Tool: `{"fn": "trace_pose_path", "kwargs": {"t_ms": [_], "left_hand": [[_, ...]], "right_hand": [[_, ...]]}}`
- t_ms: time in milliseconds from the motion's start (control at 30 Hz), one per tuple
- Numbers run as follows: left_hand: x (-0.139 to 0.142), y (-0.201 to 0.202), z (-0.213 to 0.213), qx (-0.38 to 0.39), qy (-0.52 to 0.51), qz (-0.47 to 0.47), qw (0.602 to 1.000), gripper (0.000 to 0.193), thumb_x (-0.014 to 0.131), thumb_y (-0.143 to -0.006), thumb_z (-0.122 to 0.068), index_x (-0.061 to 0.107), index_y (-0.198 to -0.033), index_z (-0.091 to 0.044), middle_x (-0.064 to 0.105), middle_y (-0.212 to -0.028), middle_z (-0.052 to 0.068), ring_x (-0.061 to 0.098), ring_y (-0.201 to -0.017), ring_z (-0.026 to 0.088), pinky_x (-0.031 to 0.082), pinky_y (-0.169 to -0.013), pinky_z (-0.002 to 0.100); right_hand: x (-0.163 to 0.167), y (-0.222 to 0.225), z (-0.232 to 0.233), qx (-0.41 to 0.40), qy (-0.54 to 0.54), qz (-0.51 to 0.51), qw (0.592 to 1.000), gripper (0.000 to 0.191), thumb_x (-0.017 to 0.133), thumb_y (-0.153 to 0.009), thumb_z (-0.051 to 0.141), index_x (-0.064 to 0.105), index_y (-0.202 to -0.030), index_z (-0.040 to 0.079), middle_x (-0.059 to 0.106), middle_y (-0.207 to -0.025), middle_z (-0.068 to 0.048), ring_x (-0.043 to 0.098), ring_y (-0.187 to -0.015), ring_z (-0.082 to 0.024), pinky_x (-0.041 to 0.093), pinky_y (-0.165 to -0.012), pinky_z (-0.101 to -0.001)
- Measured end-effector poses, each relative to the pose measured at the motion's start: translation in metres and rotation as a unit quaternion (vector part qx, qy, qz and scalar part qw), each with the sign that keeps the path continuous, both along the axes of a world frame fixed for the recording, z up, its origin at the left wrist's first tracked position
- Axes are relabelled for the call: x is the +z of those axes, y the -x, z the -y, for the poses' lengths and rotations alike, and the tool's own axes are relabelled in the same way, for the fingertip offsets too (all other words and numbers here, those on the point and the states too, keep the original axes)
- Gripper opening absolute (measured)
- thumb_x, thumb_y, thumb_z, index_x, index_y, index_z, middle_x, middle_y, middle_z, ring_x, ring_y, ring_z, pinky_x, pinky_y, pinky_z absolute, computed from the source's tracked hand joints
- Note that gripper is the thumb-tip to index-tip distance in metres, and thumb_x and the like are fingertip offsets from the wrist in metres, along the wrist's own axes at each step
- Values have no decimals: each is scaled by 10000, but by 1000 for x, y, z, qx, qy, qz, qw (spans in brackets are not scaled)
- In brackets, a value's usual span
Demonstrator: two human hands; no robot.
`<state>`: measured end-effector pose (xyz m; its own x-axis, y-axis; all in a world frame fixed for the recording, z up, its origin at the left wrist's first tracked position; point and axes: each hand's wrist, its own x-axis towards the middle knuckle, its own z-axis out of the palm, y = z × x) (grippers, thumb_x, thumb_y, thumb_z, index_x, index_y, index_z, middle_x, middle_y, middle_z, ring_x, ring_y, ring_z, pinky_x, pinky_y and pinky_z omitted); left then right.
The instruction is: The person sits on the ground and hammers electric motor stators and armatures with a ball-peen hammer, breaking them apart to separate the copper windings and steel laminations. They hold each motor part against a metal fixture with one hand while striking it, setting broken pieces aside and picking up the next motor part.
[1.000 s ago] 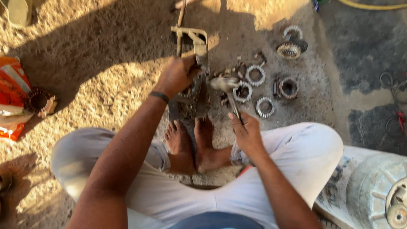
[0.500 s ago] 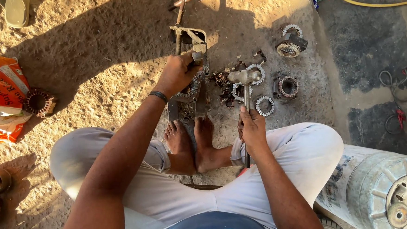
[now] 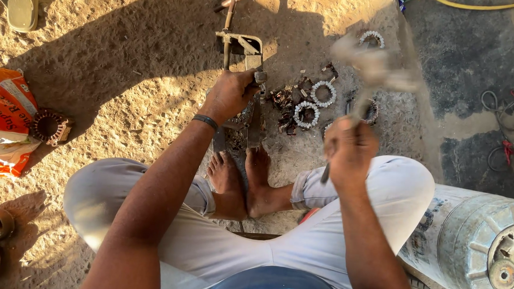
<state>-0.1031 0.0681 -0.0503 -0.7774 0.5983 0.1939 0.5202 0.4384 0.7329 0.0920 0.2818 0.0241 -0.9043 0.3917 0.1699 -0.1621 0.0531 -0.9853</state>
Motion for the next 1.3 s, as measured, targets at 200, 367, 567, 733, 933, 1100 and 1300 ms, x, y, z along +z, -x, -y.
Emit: {"fn": "trace_pose_path", "kwargs": {"t_ms": [200, 367, 567, 733, 933, 1100, 1300], "left_hand": [[3, -3, -1, 2, 24, -13, 1000, 99, 735, -959, -120, 703, -983, -30, 762, -833, 119, 747, -729, 227, 621, -663, 405], [8, -1, 5, 17, 71, 98, 993, 209, 686, -974, -138, 678, -1166, -57, 745, -869, 114, 700, -618, 197, 616, -579, 368], [12, 5, 6, 54, -12, 27, 998, 116, 746, -986, -148, 738, -995, -33, 776, -878, 120, 751, -718, 180, 647, -649, 327], [22, 17, 24, 110, -89, 38, 989, 129, 774, -939, -115, 732, -999, -8, 784, -896, 137, 782, -784, 202, 640, -685, 367], [21, 8, 23, 84, -45, 47, 994, 156, 774, -952, -136, 700, -1016, -14, 778, -887, 145, 776, -780, 244, 628, -679, 394], [21, 8, 20, 68, -29, 38, 997, 161, 767, -944, -151, 703, -1020, -23, 776, -883, 143, 777, -782, 266, 618, -673, 422], [21, 9, 19, 67, 6, 55, 996, 162, 754, -972, -172, 701, -1017, -26, 771, -867, 145, 775, -757, 257, 625, -668, 420]], "right_hand": [[-22, 21, 18, 9, -105, 41, 994, 377, 548, -1112, 347, 542, -815, 115, 496, -649, 36, 426, -505, -55, 321, -423, -269], [-62, -22, 17, 70, -168, 265, 947, 379, 618, -1037, 369, 596, -813, 63, 482, -605, 45, 412, -508, -76, 315, -432, -312], [-94, -29, 17, 2, 48, 285, 957, 402, 660, -1014, 404, 561, -796, 81, 477, -597, 55, 401, -484, -60, 311, -432, -270], [-87, -25, 10, -22, 117, 292, 949, 407, 656, -1001, 412, 509, -764, 115, 428, -562, 52, 354, -424, -57, 263, -376, -256], [-86, -26, 17, -9, 127, 295, 947, 413, 655, -999, 420, 500, -758, 123, 417, -559, 61, 346, -420, -50, 257, -368, -256], [-94, -27, 16, 11, 92, 272, 958, 420, 659, -1016, 433, 532, -775, 113, 435, -579, 70, 356, -453, -37, 266, -397, -246], [-89, -29, 15, 7, 79, 286, 955, 420, 647, -1000, 448, 533, -759, 123, 426, -555, 69, 353, -437, -41, 266, -383, -246]]}}
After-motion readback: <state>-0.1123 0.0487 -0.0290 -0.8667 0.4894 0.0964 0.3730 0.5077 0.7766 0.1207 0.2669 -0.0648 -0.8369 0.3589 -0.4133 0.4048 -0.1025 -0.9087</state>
